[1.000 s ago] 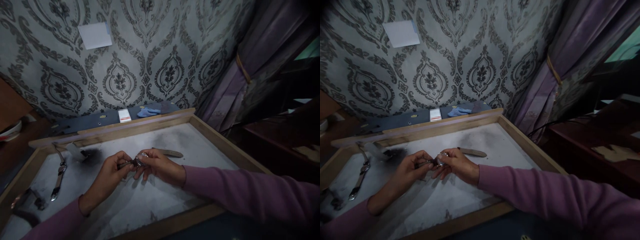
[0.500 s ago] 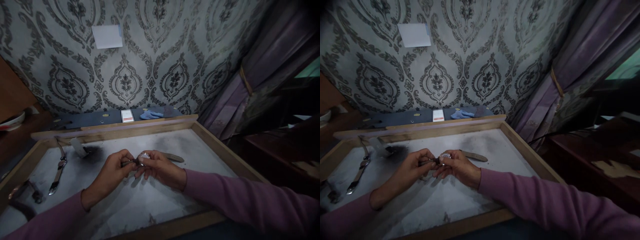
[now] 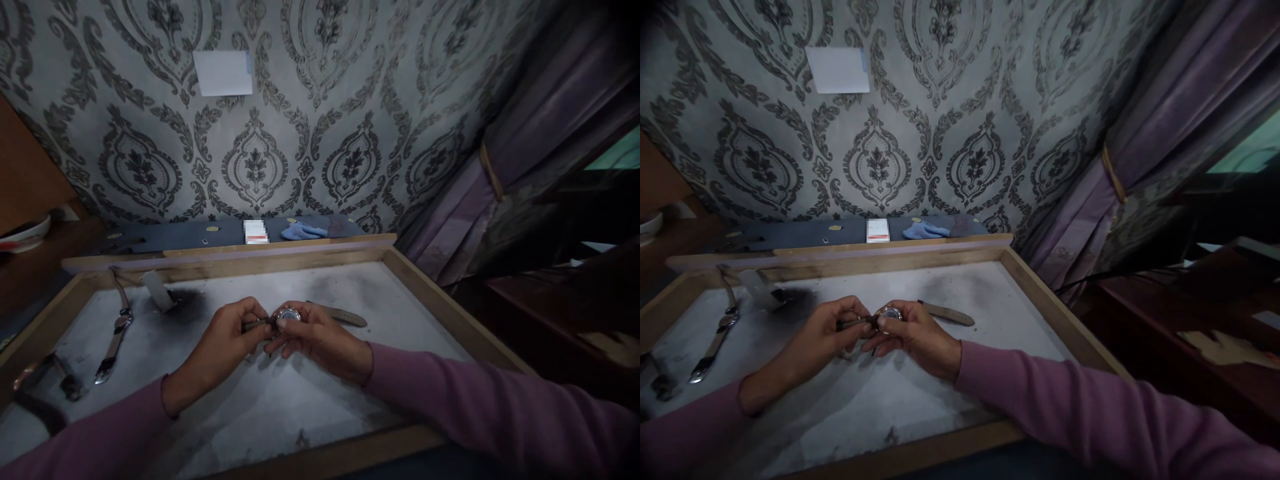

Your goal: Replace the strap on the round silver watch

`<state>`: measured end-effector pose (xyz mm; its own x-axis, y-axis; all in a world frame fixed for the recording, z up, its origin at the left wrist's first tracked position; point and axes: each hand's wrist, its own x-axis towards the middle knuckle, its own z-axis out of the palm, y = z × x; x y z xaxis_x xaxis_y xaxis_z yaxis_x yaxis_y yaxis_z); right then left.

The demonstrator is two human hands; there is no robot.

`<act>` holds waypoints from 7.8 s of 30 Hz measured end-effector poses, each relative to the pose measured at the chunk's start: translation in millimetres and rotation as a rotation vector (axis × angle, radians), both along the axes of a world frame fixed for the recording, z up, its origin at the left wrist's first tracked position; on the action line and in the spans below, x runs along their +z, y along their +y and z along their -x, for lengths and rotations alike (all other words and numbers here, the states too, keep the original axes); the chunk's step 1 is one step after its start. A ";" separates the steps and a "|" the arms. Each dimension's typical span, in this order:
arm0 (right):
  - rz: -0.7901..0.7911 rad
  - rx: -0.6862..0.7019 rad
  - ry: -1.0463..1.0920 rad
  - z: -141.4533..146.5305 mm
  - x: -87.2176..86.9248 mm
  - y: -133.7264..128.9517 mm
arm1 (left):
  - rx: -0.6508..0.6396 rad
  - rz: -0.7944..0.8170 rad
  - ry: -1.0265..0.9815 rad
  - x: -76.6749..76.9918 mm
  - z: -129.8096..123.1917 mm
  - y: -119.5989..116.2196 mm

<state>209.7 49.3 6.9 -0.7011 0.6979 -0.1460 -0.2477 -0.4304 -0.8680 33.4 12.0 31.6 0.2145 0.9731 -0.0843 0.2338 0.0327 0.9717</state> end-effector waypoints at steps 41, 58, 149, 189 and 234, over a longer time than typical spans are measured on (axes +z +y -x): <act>-0.122 0.085 -0.148 -0.8 -1.8 3.7 | -0.021 0.145 -0.100 -0.2 2.5 5.8; -0.031 0.063 -0.147 -1.8 4.0 -2.1 | -0.018 0.224 -0.126 0.3 4.1 6.1; -0.616 -0.228 -0.627 -34.9 -3.7 2.1 | 0.048 0.397 -0.116 -1.2 2.8 41.5; -0.229 -0.128 -0.210 -30.2 -13.6 43.8 | -0.302 -0.703 1.076 -14.4 -32.2 -19.9; -0.284 0.037 -0.320 -37.9 -1.7 49.3 | -0.335 -1.032 0.890 -27.7 -24.6 -12.7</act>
<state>247.6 98.6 5.2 -0.6770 0.7171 -0.1654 0.0642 -0.1664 -0.9840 58.0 -0.7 3.9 0.6992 0.5931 0.3992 0.6303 -0.7749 0.0473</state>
